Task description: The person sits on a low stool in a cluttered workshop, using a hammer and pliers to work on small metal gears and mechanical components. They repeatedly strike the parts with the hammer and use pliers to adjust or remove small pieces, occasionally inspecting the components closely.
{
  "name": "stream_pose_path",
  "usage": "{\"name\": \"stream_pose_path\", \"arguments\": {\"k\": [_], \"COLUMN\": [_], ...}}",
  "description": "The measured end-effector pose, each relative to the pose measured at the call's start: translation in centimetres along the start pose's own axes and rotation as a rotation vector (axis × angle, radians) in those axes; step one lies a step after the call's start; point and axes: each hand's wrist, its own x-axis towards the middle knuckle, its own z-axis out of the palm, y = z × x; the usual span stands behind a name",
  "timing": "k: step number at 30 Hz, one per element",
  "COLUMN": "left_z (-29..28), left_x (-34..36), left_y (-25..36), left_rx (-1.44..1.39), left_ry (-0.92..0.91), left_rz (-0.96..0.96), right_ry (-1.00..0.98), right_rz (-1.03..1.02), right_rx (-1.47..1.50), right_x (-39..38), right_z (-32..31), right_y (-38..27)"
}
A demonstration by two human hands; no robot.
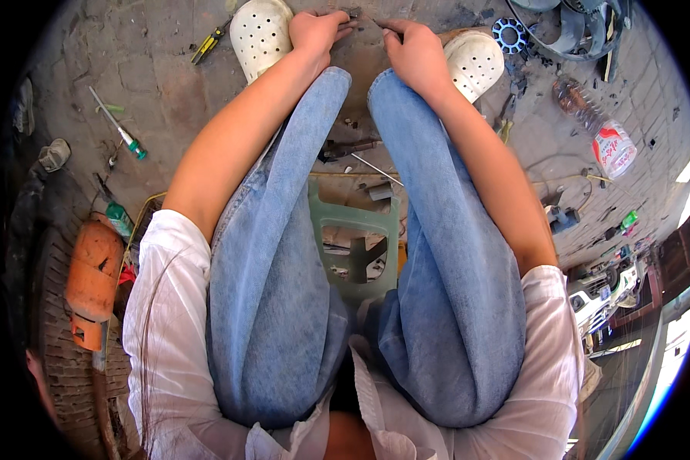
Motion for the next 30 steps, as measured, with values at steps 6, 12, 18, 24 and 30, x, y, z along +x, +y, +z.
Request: {"name": "stream_pose_path", "arguments": {"k": [6,12,18,24,30], "left_z": [0.3,0.6,0.7,0.8,0.8], "left_x": [-0.5,-1.0,-1.3,-1.0,-1.3], "left_y": [0.7,0.7,1.1,0.9,1.3], "left_rx": [0.017,-0.011,0.076,0.066,0.096], "left_ry": [0.015,0.029,-0.006,0.003,-0.015], "left_rz": [0.016,0.030,0.058,0.032,0.048], "right_ry": [0.013,0.015,0.022,0.019,0.038], "right_rz": [-0.001,-0.002,-0.022,-0.031,-0.028], "right_rx": [-0.053,-0.066,-0.118,-0.116,-0.120], "right_x": [0.1,0.0,0.1,-0.1,-0.2], "right_z": [0.7,0.5,0.7,0.6,0.7], "right_y": [-0.9,-1.5,-1.4,-1.5,-1.9]}}
